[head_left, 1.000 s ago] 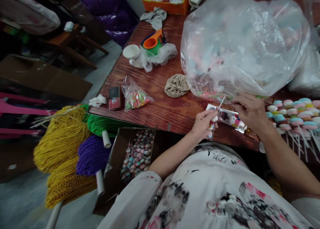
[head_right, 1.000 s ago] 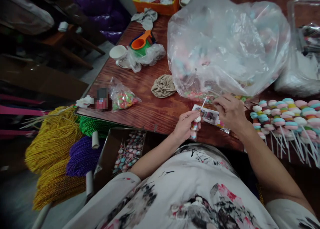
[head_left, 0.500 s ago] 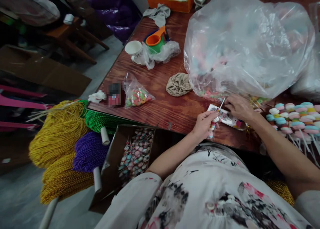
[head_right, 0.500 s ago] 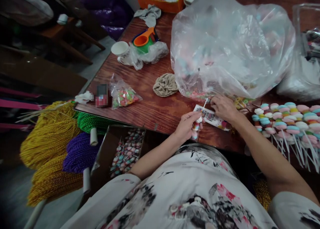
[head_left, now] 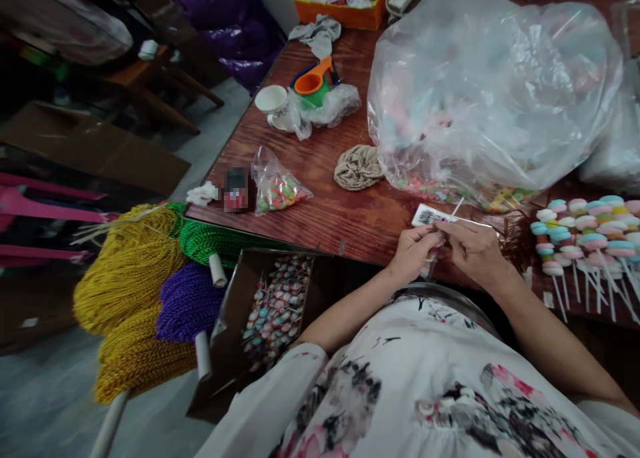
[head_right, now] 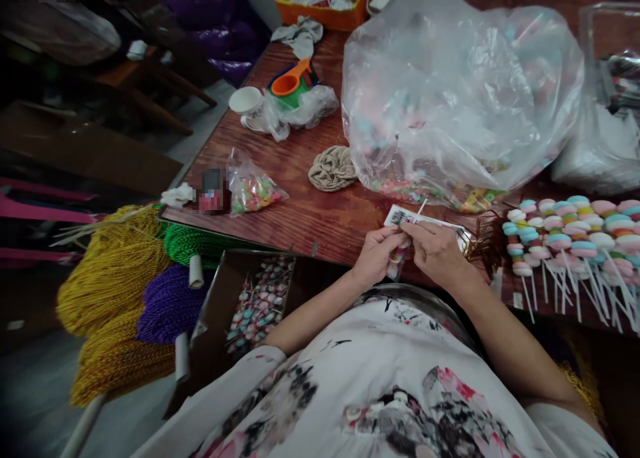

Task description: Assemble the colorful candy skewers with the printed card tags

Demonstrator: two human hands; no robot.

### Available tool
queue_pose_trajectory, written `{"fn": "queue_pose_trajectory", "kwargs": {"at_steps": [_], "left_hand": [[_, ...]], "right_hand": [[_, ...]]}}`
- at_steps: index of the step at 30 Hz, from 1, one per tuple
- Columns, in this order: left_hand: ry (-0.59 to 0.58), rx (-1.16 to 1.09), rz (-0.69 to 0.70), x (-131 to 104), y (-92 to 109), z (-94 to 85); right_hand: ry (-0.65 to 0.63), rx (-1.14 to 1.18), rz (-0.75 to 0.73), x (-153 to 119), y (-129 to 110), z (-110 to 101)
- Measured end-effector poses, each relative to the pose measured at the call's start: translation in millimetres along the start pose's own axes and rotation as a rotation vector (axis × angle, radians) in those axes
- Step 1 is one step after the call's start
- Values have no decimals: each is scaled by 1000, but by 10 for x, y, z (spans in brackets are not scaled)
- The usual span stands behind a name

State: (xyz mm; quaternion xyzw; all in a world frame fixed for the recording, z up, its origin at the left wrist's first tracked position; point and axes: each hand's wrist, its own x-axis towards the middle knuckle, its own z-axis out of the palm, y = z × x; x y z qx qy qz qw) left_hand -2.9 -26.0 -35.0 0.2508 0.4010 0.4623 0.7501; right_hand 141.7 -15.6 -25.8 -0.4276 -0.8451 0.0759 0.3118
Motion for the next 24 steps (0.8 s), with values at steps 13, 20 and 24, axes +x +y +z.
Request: {"fn": "queue_pose_trajectory", "kwargs": {"at_steps": [13, 20, 24], "left_hand": [[17, 221, 137, 18, 46, 3], [-55, 435, 264, 20, 12, -9], [-63, 435, 221, 19, 0, -19]], "right_hand": [[160, 162, 222, -106, -70, -156], [123, 154, 148, -87, -66, -226], [93, 207, 229, -134, -58, -204]]}}
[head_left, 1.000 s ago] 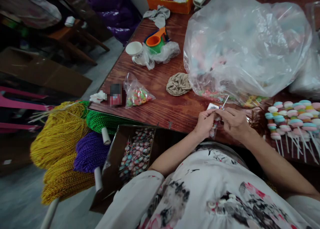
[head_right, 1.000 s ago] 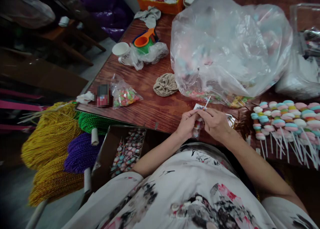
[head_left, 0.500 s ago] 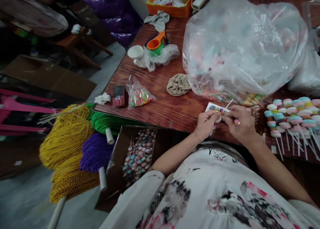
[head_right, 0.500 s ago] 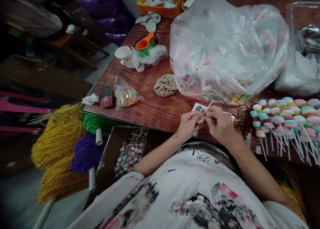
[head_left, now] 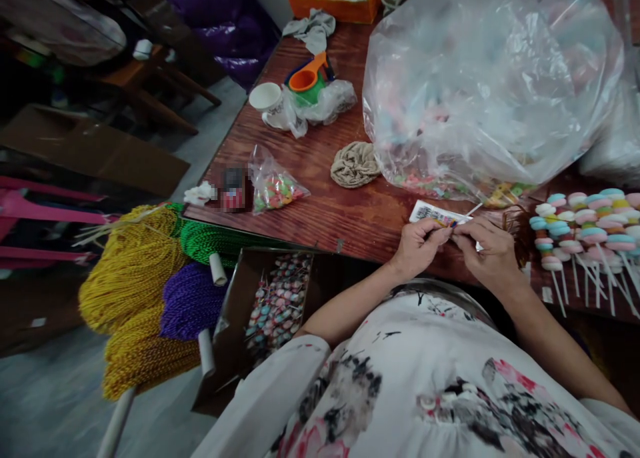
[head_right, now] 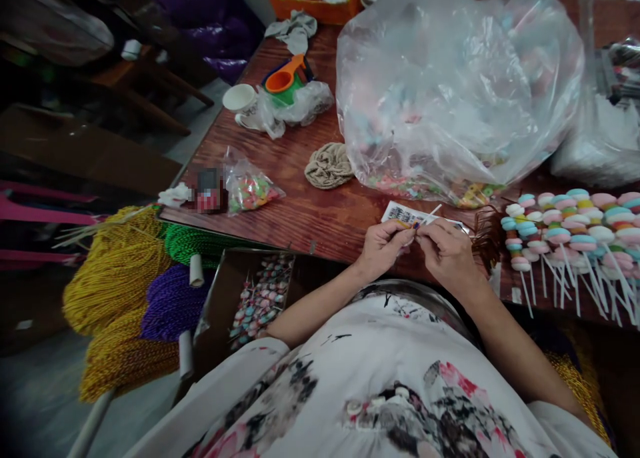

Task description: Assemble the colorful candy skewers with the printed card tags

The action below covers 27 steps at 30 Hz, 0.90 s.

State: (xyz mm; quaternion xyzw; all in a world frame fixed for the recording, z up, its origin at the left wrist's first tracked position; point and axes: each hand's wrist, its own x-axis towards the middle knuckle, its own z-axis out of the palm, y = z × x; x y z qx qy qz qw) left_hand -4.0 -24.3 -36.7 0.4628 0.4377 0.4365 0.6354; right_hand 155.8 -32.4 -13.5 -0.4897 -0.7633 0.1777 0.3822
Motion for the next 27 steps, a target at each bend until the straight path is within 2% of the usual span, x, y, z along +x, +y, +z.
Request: {"fn": "queue_pose_trajectory", "kwargs": {"at_steps": [2, 4, 6, 8, 10, 11, 15, 16, 18, 20, 22, 27], "left_hand": [[-12, -14, -18, -6, 21, -6], [-43, 0, 0, -7, 55, -18], [-89, 40, 30, -1, 98, -37], [-156, 87, 42, 11, 146, -59], [-260, 112, 0, 23, 198, -81], [-327, 109, -54, 26, 226, -92], [-606, 19, -415, 12, 341, -123], [-681, -4, -506, 3, 366, -127], [-832, -31, -647, -10, 409, -126], [-956, -35, -740, -8, 443, -114], [-1030, -46, -791, 13, 473, -94], [-1019, -62, -846, 38, 452, -61]], "right_hand": [[15, 131, 149, -66, 34, 51], [-2, 362, 335, -135, 85, 109], [-78, 620, 473, -176, 150, 135], [-210, 744, 486, -169, 213, 96], [-342, 634, 347, -124, 249, -12], [-386, 521, 215, -99, 248, -82], [-379, 98, -484, -72, 106, -353], [-380, 35, -618, -91, 47, -405], [-406, -42, -797, -142, -71, -487], [-412, -71, -897, -189, -161, -539], [-385, -81, -941, -216, -217, -564], [-418, -101, -924, -228, -281, -552]]}}
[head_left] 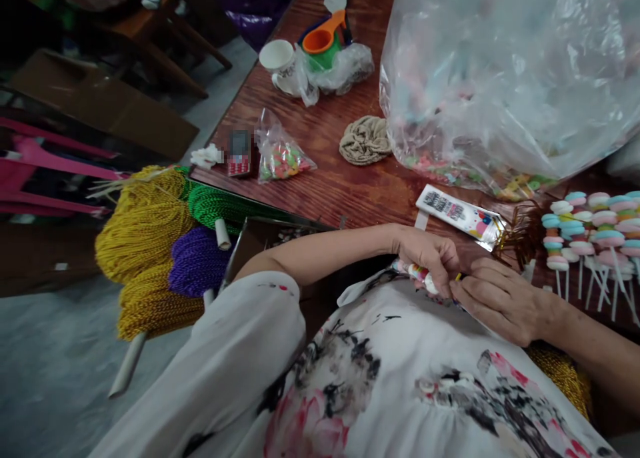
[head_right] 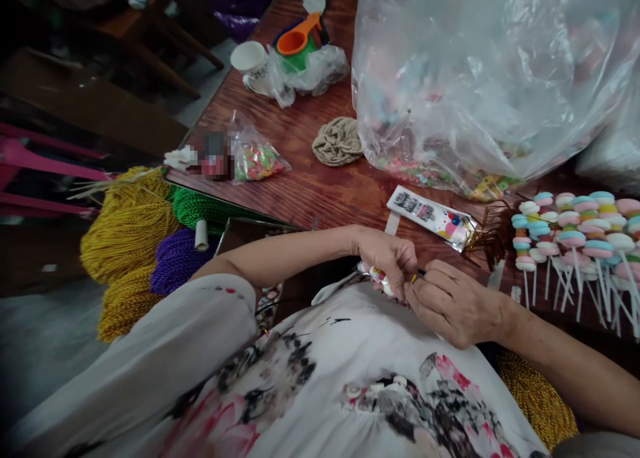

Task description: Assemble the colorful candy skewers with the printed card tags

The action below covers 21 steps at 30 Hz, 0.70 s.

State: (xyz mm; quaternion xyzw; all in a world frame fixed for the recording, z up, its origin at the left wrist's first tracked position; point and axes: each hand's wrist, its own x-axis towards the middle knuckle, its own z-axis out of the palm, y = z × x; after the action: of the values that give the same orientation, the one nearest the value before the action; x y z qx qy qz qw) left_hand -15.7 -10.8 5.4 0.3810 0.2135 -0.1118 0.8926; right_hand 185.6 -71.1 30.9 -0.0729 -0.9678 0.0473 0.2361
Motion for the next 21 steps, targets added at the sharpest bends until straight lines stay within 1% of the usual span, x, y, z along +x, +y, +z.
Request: {"fn": "queue_pose_trajectory", "kwargs": {"at_steps": [1, 2, 5, 6, 7, 8, 10, 11, 12, 13, 15, 16, 17, 18, 19, 20, 21], "left_hand": [[34, -5, 15, 16, -40, 1], [101, -17, 56, 34, -92, 6], [417, -76, 280, 79, -245, 40], [460, -78, 332, 86, -265, 51], [420, -50, 339, 86, -258, 55], [308, 7, 309, 79, -226, 47], [20, 170, 201, 35, -96, -18], [-63, 249, 161, -6, -12, -77], [-82, 320, 141, -61, 79, -149], [-56, 391, 137, -134, 172, -226], [13, 565, 150, -324, 358, -339], [45, 679, 175, -429, 445, -348], [94, 812, 222, -529, 521, -312], [181, 951, 302, -612, 581, -230], [339, 1084, 424, -667, 618, -108], [530, 1208, 559, -689, 628, 39], [670, 1329, 661, -676, 609, 191]], "right_hand": [[-13, 9, -11, 10, -3, 5], [-21, 16, -23, 20, -5, 11], [-43, 6, -32, 56, 6, 36], [-51, -13, -26, 73, 12, 44], [-56, -36, -17, 93, 18, 52], [-55, -55, -5, 115, 21, 59], [-36, -74, 25, 161, 14, 65], [-26, -73, 40, 181, 3, 65], [-19, -69, 53, 196, -11, 64], [-18, -68, 64, 205, -24, 63], [-25, -88, 80, 203, -32, 66], [-24, -112, 93, 193, -13, 71], [-12, -147, 116, 180, 27, 78], [9, -191, 155, 168, 91, 84], [40, -229, 202, 160, 176, 86], [82, -255, 248, 159, 275, 82], [128, -269, 308, 170, 376, 68]]}}
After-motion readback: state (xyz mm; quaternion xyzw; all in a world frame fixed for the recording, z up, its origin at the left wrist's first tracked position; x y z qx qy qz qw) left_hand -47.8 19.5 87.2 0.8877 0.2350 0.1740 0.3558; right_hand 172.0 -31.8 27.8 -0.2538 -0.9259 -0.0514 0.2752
